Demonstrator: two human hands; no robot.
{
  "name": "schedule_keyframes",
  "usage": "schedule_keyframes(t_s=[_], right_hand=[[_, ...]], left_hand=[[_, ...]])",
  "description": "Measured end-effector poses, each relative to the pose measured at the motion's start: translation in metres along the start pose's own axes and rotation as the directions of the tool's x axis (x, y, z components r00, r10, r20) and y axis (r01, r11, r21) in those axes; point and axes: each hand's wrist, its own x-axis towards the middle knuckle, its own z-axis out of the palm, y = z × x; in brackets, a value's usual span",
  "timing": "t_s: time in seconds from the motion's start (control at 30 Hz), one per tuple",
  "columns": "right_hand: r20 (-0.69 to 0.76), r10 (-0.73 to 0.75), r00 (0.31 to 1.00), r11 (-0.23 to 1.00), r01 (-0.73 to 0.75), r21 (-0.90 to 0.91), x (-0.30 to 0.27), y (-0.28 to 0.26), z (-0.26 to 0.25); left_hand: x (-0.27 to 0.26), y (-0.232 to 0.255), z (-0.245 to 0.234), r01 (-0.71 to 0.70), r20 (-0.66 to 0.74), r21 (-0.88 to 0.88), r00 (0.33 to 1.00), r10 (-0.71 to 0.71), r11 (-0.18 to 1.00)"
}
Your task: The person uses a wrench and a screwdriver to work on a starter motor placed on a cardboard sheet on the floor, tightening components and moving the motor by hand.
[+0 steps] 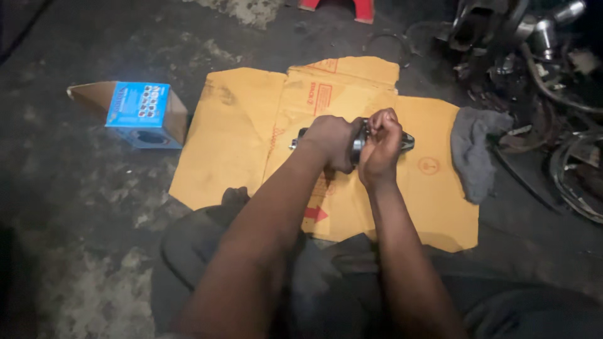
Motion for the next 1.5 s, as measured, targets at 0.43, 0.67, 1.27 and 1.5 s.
schedule_keyframes(t_s=[0.43,0.67,1.27,1.5], right_hand=[[-0.019,0.36,0.933,0.686,-0.278,-0.673,-0.015,-0.09,0.003],[0.111,0.443,0.89,0.523,-0.156,-0.838,-0.025,-0.121,0.004],[0.186,0.714,0.675,0.426,-0.209,-0.88,0.05,-0.15,-0.004],[0.658,0.191,0.728,0.741,0.333,-0.584,0.112,-0.215,0.051]], left_hand=[[-0.023,0.013,0.012,0.018,-0.217,-0.157,0.975,-0.052,0.987],[-0.023,0.011,0.011,-0.2,-0.275,-0.12,0.948,0.161,0.972],[-0.023,0.011,0.016,-0.225,-0.267,-0.072,0.943,0.198,0.972],[-0.019,0.009,0.014,-0.216,-0.241,-0.11,0.953,0.185,0.97]])
